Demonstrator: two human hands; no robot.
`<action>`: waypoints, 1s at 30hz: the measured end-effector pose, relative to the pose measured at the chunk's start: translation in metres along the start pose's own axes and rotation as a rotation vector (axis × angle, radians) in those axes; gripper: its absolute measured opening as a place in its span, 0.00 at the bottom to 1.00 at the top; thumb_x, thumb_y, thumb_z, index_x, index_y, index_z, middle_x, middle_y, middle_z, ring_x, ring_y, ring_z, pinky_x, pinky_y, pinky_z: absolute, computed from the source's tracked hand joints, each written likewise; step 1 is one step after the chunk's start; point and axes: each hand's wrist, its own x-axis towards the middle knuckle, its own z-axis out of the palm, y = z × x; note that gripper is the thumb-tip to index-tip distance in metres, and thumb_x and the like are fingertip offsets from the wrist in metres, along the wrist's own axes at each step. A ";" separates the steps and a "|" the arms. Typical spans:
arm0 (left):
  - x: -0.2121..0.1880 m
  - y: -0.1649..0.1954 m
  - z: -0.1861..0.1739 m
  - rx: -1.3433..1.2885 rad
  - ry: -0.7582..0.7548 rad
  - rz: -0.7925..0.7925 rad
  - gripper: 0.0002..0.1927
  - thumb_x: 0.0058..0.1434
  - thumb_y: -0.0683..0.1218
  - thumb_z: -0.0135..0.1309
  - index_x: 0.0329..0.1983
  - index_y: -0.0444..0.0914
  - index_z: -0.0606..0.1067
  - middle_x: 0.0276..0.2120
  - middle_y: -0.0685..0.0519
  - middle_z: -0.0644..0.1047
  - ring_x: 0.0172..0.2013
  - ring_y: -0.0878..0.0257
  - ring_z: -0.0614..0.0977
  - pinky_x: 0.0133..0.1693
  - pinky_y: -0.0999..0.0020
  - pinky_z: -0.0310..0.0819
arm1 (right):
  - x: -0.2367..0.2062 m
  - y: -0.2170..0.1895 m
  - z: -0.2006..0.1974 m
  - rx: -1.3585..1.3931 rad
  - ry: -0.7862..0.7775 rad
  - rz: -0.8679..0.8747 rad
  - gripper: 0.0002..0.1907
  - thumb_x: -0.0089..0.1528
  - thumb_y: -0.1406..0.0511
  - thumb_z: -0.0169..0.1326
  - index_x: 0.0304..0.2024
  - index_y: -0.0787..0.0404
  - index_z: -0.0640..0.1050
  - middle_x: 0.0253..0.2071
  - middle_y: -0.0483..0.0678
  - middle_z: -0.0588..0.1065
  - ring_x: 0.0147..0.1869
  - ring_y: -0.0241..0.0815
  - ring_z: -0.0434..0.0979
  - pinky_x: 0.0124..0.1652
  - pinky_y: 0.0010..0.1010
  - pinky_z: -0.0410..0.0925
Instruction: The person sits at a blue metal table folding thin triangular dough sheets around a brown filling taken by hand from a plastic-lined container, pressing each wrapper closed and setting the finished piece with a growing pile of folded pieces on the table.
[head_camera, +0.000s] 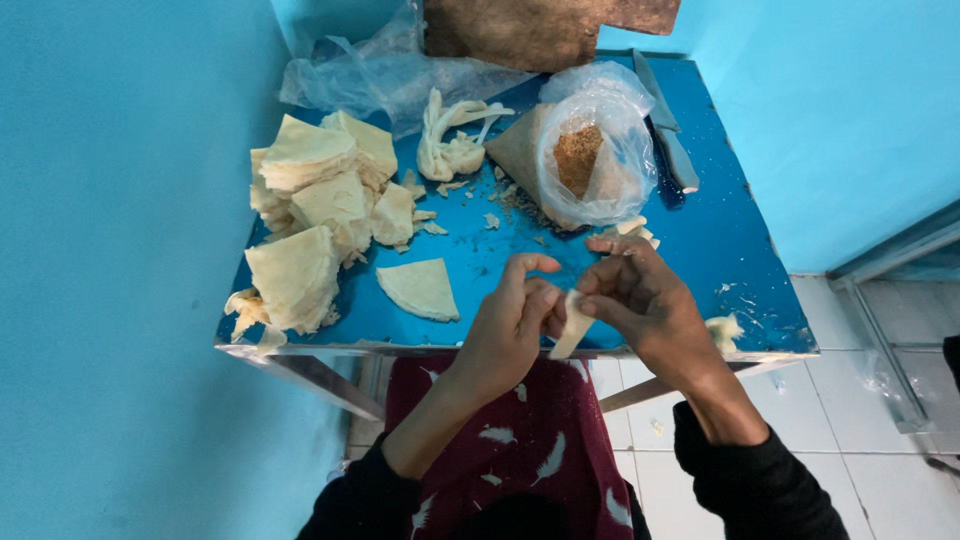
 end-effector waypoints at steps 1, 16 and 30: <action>-0.004 0.000 0.002 -0.036 -0.006 -0.010 0.18 0.74 0.45 0.49 0.63 0.34 0.64 0.36 0.51 0.77 0.36 0.67 0.80 0.40 0.70 0.78 | -0.001 0.001 0.001 0.021 0.011 0.012 0.29 0.61 0.75 0.58 0.64 0.62 0.68 0.43 0.49 0.76 0.47 0.38 0.79 0.47 0.33 0.74; -0.018 0.001 -0.002 -0.068 -0.017 -0.088 0.10 0.67 0.47 0.57 0.44 0.36 0.78 0.33 0.56 0.80 0.34 0.73 0.79 0.36 0.73 0.74 | -0.023 -0.011 0.000 -0.105 -0.043 -0.094 0.34 0.61 0.75 0.54 0.69 0.64 0.61 0.58 0.53 0.73 0.62 0.45 0.74 0.53 0.40 0.74; 0.008 -0.001 -0.019 0.345 -0.007 -0.104 0.19 0.63 0.45 0.59 0.55 0.36 0.71 0.34 0.46 0.83 0.34 0.57 0.86 0.35 0.64 0.77 | -0.011 0.024 0.012 -0.246 0.057 0.103 0.31 0.62 0.73 0.57 0.67 0.61 0.66 0.39 0.52 0.81 0.44 0.42 0.83 0.42 0.33 0.75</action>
